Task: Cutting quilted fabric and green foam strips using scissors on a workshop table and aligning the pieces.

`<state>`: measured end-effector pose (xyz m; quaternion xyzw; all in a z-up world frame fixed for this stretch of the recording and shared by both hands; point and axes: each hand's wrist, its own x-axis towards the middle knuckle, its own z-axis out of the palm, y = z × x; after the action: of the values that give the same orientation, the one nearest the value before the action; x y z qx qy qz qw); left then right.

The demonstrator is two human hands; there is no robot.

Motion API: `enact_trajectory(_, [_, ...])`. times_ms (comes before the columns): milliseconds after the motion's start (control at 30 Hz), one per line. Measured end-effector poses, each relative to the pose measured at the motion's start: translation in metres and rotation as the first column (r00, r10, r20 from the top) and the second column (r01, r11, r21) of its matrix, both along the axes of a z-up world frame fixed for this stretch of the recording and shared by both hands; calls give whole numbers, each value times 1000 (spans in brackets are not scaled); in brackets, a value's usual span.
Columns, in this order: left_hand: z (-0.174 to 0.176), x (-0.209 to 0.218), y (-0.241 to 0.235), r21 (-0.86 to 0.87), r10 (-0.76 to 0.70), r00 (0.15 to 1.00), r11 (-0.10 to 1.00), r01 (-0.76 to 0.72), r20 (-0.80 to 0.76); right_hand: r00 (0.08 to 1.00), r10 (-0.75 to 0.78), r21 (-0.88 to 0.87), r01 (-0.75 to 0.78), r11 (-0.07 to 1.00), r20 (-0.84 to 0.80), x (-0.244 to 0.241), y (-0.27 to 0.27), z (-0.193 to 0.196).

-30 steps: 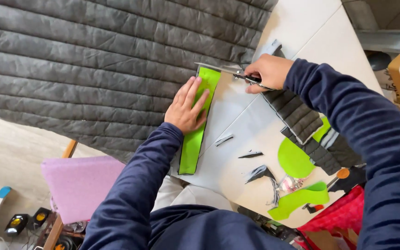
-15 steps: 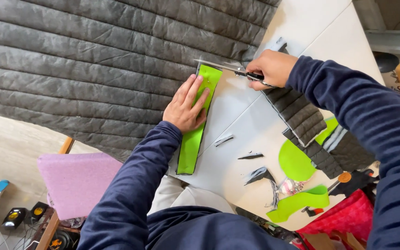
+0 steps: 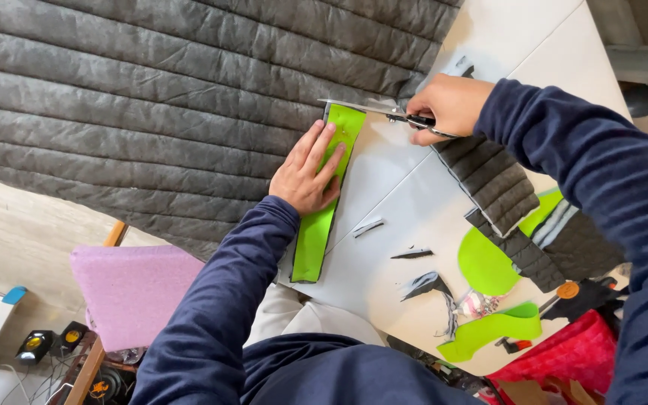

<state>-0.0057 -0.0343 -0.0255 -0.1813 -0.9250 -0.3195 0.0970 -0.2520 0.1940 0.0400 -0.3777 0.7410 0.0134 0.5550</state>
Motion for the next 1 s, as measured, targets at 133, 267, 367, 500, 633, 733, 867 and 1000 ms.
enact_trajectory(133, [-2,-6,3,-10,-23,998,1000,22,-54,999,35,-58,-37,998,-41,2,-2,-17])
enact_trajectory(267, [-9,-3,12,-31,125,980,991,-131,-153,990,-142,-265,140,954,9,9,-1,-35])
enact_trajectory(367, [-11,-4,11,-37,127,979,990,-134,-158,991,-127,-291,111,950,-37,8,0,-42])
enact_trajectory(500, [-10,-3,12,-61,125,981,989,-135,-145,990,-128,-314,103,944,-59,12,6,-45])
enact_trajectory(633, [-11,-6,11,-57,121,979,990,-132,-165,990,-124,-331,93,939,-73,10,8,-51])
enact_trajectory(733, [-10,-4,13,-60,119,980,990,-130,-160,987,-132,-356,90,930,-95,14,11,-50])
enact_trajectory(867, [-9,-6,13,-57,123,973,989,-136,-194,984,-138,-386,85,919,-110,18,15,-55])
enact_trajectory(1000, [-8,-3,14,-56,127,970,988,-141,-208,979,-151,-400,84,913,-138,24,20,-46])
